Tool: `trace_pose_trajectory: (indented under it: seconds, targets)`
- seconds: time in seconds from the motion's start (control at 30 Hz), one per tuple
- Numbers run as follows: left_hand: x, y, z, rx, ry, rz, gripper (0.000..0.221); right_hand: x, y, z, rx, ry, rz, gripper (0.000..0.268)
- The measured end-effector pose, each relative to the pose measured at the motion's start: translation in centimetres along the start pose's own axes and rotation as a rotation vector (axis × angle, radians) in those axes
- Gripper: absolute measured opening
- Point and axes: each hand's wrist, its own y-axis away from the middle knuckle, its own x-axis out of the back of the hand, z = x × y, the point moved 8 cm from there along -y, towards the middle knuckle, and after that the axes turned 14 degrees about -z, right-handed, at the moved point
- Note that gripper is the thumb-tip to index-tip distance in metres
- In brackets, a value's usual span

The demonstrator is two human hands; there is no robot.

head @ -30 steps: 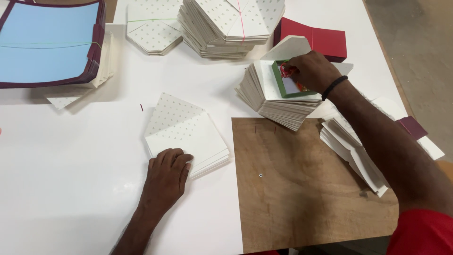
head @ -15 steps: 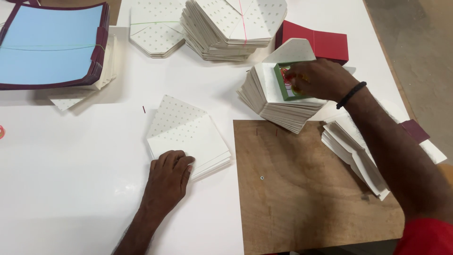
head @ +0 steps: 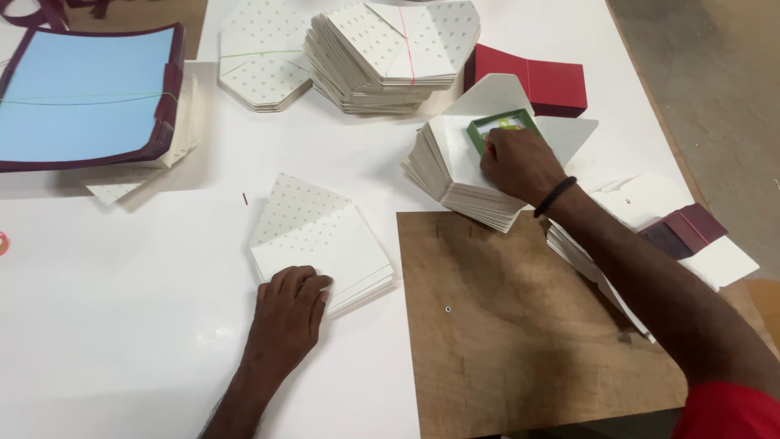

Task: Manually folding and stacking paper envelopes at a work table.

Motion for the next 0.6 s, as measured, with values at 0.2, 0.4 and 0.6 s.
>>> trace_pose_trajectory:
  seconds: [0.2,0.4,0.6]
  targets:
    - [-0.4,0.1,-0.1,-0.027,0.025,0.016,0.019,1.4,2.1,-0.4,0.023,-0.112,0.004,0.014]
    - [-2.8,0.8,-1.5,-0.196,-0.121,0.188,0.017,-0.9,0.9,0.0,0.196,-0.003,-0.045,0.018]
    - [0.7,0.5,0.4,-0.089,0.109,0.006,0.015,-1.0,-0.1,-0.5,0.038,-0.009,-0.160,0.024]
